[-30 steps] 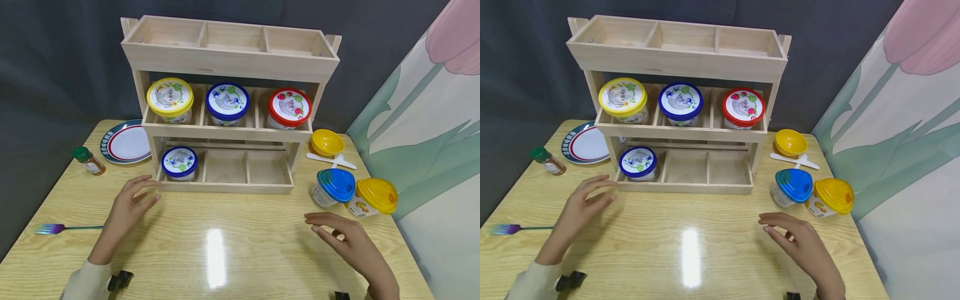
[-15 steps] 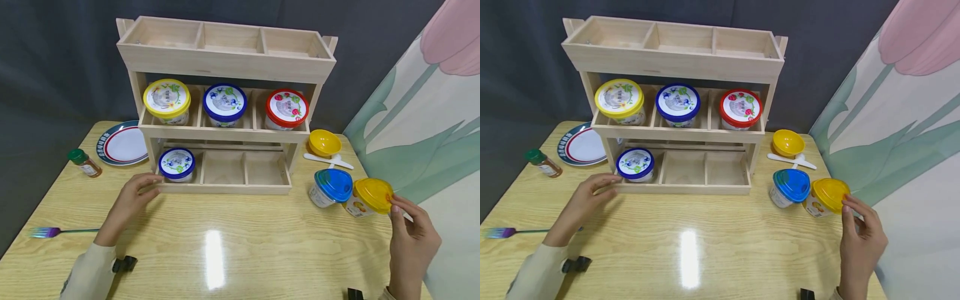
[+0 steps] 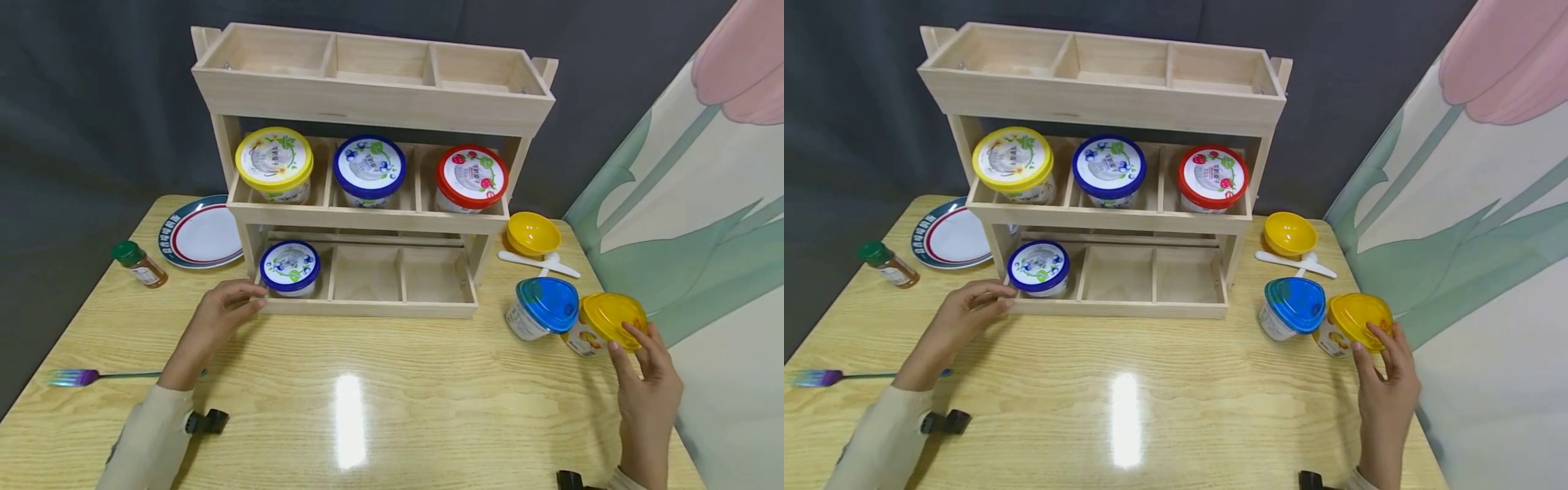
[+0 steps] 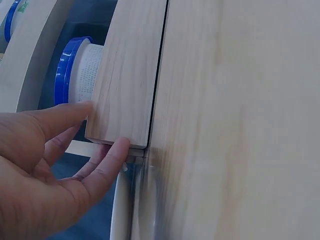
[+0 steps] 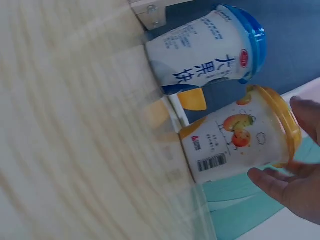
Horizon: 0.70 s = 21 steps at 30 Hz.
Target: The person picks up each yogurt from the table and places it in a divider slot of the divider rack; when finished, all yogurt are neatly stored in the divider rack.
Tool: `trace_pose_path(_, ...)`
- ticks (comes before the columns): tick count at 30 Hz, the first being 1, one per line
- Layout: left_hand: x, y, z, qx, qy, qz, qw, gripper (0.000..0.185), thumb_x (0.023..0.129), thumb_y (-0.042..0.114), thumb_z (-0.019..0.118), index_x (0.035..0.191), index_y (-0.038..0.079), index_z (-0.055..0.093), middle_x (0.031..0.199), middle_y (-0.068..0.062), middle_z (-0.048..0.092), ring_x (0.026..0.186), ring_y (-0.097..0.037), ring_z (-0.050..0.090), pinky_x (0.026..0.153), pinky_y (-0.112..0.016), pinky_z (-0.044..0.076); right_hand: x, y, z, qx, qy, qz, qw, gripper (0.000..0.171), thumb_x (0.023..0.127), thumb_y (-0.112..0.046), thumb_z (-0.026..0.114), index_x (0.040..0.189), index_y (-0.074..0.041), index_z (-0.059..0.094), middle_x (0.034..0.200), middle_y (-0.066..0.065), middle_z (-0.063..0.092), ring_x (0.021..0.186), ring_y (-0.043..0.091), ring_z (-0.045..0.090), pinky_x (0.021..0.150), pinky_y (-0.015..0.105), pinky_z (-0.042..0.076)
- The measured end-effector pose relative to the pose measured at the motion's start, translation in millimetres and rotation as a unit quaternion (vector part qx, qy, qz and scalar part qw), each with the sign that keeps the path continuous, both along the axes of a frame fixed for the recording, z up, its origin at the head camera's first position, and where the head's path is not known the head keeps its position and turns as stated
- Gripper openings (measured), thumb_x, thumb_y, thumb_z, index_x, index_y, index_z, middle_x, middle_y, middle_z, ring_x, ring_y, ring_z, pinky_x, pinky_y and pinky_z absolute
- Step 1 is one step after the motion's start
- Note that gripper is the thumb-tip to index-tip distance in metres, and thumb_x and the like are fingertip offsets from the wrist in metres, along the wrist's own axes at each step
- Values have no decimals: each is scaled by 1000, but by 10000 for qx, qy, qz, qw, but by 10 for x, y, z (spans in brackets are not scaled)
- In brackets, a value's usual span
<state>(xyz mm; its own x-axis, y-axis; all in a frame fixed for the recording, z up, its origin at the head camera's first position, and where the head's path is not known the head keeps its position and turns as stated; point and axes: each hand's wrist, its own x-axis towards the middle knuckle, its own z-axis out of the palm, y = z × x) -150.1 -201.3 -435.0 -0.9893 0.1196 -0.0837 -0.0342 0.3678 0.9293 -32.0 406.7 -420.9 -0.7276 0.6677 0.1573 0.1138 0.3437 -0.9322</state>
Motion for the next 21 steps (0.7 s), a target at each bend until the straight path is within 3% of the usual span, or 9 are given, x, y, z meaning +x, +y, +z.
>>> trace_pose_path(3,-9,-10,-21,18,-33,65,10000,35,111,13,66,137,-10,65,158,-28,43,150,-47,42,98,-13,49,-34,-6,-15,-386,182,-71,9991,43,107,-6,68,149,-12,67,174,7,36,145,17,52,97,12,51)
trace_pose_path(6,-16,-17,-28,-31,-53,64,10000,33,110,12,67,135,-10,67,159,-27,43,154,-47,37,101,-16,48,-59,-5,-42,-1079,819,-105,9907,37,102,3,70,138,-4,71,163,8,49,119,10,67,81,11,57)
trace_pose_path(8,-18,-17,-27,-67,-42,41,10000,32,109,12,68,133,-9,68,158,-27,44,155,-47,36,101,-16,47,-63,-2,-67,-1382,1239,-113,9826,32,99,8,71,130,1,72,150,6,57,104,4,70,76,12,57)
trace_pose_path(11,-13,-10,-21,-38,-23,16,10000,31,109,10,68,132,-10,68,156,-28,45,152,-47,38,95,-9,43,-55,-12,-78,-1408,1637,-115,9764,26,97,10,72,123,7,72,131,1,62,91,1,73,73,13,59)
trace_pose_path(16,-1,4,-16,-37,-29,64,10000,30,109,10,67,131,-11,68,151,-28,47,144,-45,46,92,-9,45,-5,-72,-10,-1411,2141,-218,9663,28,94,11,77,121,14,71,127,9,64,88,6,75,74,17,60)
trace_pose_path(21,1,9,-22,-91,18,67,9999,30,109,11,67,131,-9,68,146,-26,50,137,-43,52,90,-11,47,74,-216,196,-931,2459,-438,9638,33,91,12,80,121,20,69,149,22,61,104,16,76,83,16,59)
